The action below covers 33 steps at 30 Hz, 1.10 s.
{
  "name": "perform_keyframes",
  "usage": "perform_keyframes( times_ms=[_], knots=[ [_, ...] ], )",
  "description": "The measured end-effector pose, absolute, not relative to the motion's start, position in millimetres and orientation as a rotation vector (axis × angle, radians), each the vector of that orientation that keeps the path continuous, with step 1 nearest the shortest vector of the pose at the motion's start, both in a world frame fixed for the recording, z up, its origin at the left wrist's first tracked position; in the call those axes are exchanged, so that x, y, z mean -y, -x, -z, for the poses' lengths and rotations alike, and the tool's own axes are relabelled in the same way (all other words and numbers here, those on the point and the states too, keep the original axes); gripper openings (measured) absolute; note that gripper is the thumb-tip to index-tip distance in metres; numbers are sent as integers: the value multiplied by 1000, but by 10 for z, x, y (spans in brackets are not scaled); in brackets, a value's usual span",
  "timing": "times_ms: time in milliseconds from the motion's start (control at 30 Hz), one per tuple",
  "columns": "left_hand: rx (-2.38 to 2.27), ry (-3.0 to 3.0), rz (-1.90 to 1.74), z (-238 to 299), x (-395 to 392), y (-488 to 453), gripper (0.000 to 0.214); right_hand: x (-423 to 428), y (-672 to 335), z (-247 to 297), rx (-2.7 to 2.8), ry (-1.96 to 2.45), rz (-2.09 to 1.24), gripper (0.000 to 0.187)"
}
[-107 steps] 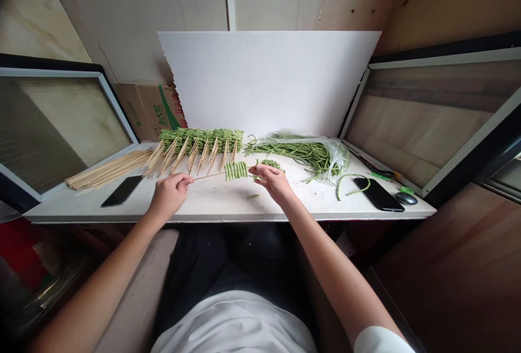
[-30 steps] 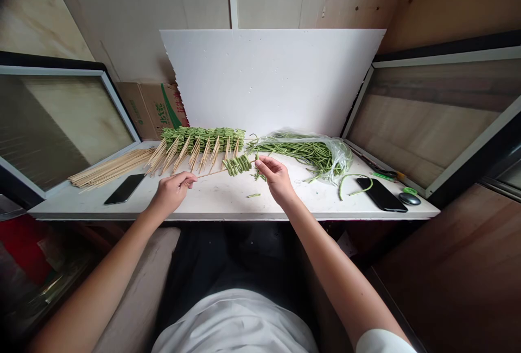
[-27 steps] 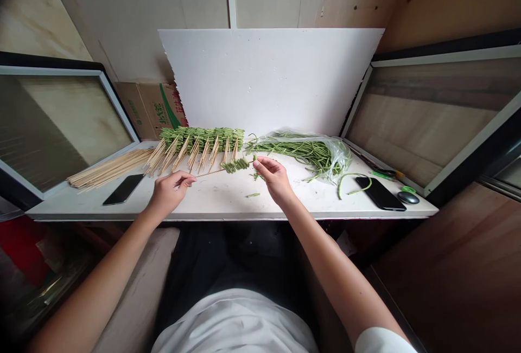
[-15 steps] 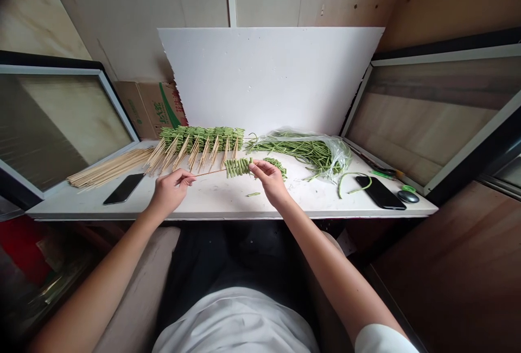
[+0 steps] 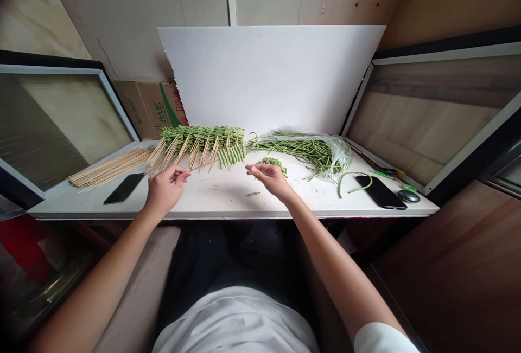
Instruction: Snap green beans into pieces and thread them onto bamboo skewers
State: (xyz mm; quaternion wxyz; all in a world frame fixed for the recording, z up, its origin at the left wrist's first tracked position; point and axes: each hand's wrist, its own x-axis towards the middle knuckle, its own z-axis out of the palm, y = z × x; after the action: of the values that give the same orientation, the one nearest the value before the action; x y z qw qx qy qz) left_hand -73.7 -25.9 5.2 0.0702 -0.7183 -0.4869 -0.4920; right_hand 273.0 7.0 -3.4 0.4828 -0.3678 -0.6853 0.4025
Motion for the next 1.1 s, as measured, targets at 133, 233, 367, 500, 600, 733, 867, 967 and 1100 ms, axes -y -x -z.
perform_keyframes(
  times_ms=[133, 233, 367, 500, 600, 733, 867, 967, 1100],
  knots=[
    [1493, 2150, 1482, -61, 258, 744, 18, -151, -2903, 137, 2071, 1062, -638, 27],
    [1507, 2159, 1455, -40, 248, 732, 17, -181, -2926, 255, 2199, 1147, -513, 14],
    [1518, 2173, 1438, -26, 244, 719, 16, -178, -2880, 314, 2227, 1173, -430, 8],
    [1511, 2186, 1444, -15, 236, 727, 16, -173, -2877, 220, 2108, 1094, -506, 14],
    [1514, 2191, 1445, -4, 229, 730, 16, -167, -2897, 99, 1873, 1058, -633, 28],
    [1518, 2204, 1459, -2, 230, 724, 17, -158, -2896, -13, 1443, 1046, -866, 42],
    [1516, 2185, 1453, -19, 243, 718, 18, -151, -2859, -39, 1219, 984, -1047, 47],
    [1520, 2193, 1437, -27, 253, 712, 18, -132, -2813, -46, 1180, 934, -1115, 46],
    [1530, 2214, 1420, -26, 261, 700, 18, -89, -2753, -65, 1167, 893, -1151, 45]
  ],
)
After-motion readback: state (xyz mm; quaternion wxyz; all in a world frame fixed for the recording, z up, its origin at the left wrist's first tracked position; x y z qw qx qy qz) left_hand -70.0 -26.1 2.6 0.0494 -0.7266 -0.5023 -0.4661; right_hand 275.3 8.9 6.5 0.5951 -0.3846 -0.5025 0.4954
